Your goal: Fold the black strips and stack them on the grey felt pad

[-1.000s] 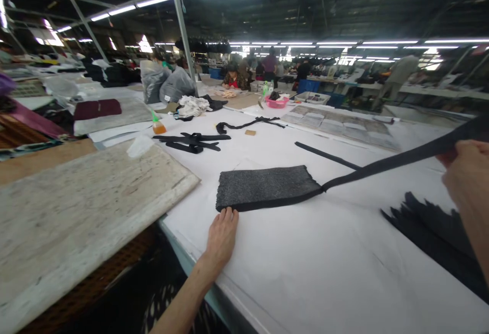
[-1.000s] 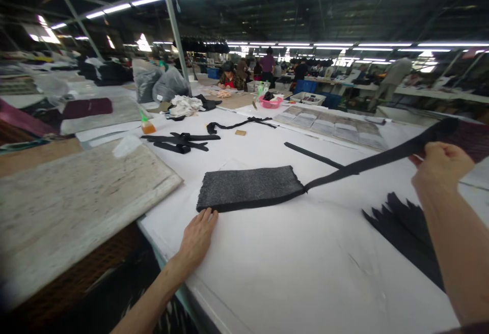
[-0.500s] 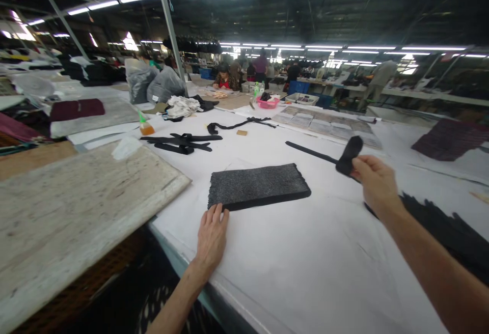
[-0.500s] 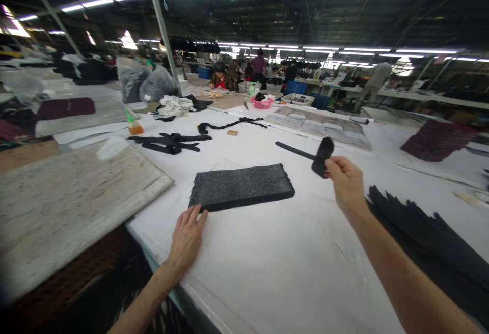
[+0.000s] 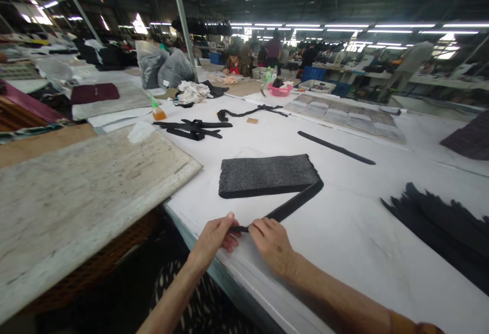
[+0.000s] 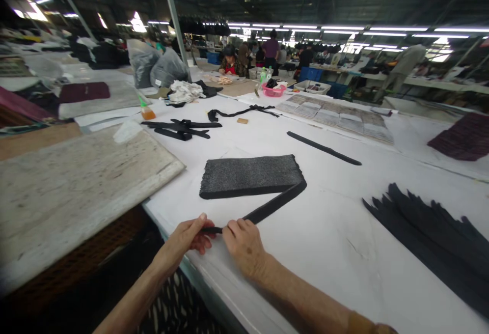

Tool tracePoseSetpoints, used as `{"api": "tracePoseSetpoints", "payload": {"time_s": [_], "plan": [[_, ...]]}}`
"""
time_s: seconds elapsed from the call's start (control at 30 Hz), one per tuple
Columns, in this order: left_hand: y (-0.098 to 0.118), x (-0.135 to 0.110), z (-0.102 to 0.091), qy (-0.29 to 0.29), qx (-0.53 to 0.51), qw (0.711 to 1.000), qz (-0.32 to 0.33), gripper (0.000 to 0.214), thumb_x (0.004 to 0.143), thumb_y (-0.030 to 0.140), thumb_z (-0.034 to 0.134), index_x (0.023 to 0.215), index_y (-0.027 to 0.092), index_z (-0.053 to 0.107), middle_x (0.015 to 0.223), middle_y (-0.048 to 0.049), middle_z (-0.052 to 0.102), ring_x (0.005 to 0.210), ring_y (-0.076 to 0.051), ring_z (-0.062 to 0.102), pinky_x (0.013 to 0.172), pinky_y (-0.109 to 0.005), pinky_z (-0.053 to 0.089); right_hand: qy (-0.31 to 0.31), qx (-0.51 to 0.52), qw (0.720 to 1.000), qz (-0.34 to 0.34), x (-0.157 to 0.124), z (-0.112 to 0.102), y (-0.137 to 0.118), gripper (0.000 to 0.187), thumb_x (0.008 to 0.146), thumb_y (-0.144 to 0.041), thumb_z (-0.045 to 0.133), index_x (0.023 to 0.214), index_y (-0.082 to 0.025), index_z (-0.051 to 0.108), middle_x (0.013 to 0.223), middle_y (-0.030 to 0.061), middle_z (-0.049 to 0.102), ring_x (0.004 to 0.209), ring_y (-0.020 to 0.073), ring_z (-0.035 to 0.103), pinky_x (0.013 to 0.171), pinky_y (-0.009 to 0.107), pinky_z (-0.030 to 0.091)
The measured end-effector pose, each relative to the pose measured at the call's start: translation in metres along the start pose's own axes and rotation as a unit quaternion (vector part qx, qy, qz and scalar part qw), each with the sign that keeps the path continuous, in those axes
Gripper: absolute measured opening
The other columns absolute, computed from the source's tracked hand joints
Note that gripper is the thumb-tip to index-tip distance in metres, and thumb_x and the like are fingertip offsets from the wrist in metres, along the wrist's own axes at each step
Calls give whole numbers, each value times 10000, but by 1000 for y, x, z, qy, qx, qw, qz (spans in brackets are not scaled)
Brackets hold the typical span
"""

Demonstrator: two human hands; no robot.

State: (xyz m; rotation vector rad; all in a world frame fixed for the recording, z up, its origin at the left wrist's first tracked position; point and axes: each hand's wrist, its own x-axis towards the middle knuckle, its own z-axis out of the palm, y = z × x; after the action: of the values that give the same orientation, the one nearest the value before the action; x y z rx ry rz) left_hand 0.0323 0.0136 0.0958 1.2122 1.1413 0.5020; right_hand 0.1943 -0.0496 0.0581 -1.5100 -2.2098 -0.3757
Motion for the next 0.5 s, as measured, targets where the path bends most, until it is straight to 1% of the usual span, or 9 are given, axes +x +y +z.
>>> {"api": "tracePoseSetpoints", "payload": {"time_s": [0.07, 0.13, 0.23, 0.3, 0.33, 0.37, 0.4, 0.43, 0.5], "plan": [[-1, -3, -5, 3, 41, 999, 0, 379, 690, 479, 579, 807, 119, 591, 519, -7, 582, 445, -132, 512, 459, -234, 416, -20, -8, 999, -25, 0, 3, -8, 191, 864, -85, 424, 762, -171, 561, 738, 43, 544, 656, 166, 461, 582, 298, 330], [-4, -4, -8, 12, 67, 998, 11, 278, 629, 334, 590, 825, 138, 575, 492, 39, 531, 422, -117, 465, 442, -223, 381, -40, -6, 999, -36, 0, 4, -14, 175, 854, -79, 436, 766, -168, 558, 741, 40, 545, 654, 169, 463, 576, 300, 334], [-10, -5, -11, 46, 126, 990, 35, 265, 608, 216, 495, 857, 155, 564, 565, 42, 534, 449, -108, 442, 450, -216, 348, -70, 18, 995, -66, -1, -1, -15, 164, 849, -75, 435, 848, -155, 577, 799, 46, 571, 678, 174, 483, 596, 306, 365], [-14, -5, -13, 71, 190, 978, 56, 279, 625, 184, 450, 878, 166, 567, 592, 39, 535, 485, -112, 446, 473, -214, 334, -76, 27, 994, -73, 0, -7, -3, 208, 861, -81, 414, 970, -141, 580, 880, 62, 598, 732, 179, 509, 647, 310, 392], [-15, -5, -13, 78, 216, 971, 66, 288, 633, 172, 438, 890, 171, 568, 601, 37, 537, 511, -118, 456, 491, -214, 333, -76, 22, 995, -56, 1, -11, 8, 253, 865, -75, 396, 1039, -138, 569, 938, 74, 607, 783, 184, 523, 692, 314, 401], [-15, -5, -13, 81, 236, 965, 76, 298, 638, 162, 429, 902, 175, 568, 613, 35, 542, 539, -124, 468, 512, -215, 336, -77, 9, 997, -20, 2, -16, 21, 305, 865, -58, 375, 1101, -140, 551, 1002, 86, 610, 850, 190, 530, 745, 318, 401], [-15, -5, -12, 80, 248, 962, 82, 310, 641, 153, 421, 913, 177, 567, 627, 32, 548, 566, -129, 480, 533, -217, 341, -85, -10, 996, 31, 3, -21, 37, 357, 859, -34, 353, 1147, -145, 533, 1061, 94, 605, 921, 195, 526, 798, 323, 390], [-14, -5, -11, 77, 254, 960, 88, 322, 643, 145, 413, 924, 177, 566, 643, 28, 555, 588, -134, 487, 553, -220, 346, -105, -34, 990, 92, 4, -25, 55, 405, 846, -7, 331, 1175, -152, 519, 1105, 96, 598, 986, 199, 512, 841, 328, 372], [-11, -6, -7, 71, 258, 959, 95, 344, 641, 133, 400, 940, 175, 565, 667, 24, 562, 611, -138, 489, 578, -225, 350, -164, -79, 962, 203, 7, -32, 90, 473, 806, 41, 311, 1184, -157, 515, 1127, 92, 599, 1056, 208, 486, 874, 336, 339]]}}
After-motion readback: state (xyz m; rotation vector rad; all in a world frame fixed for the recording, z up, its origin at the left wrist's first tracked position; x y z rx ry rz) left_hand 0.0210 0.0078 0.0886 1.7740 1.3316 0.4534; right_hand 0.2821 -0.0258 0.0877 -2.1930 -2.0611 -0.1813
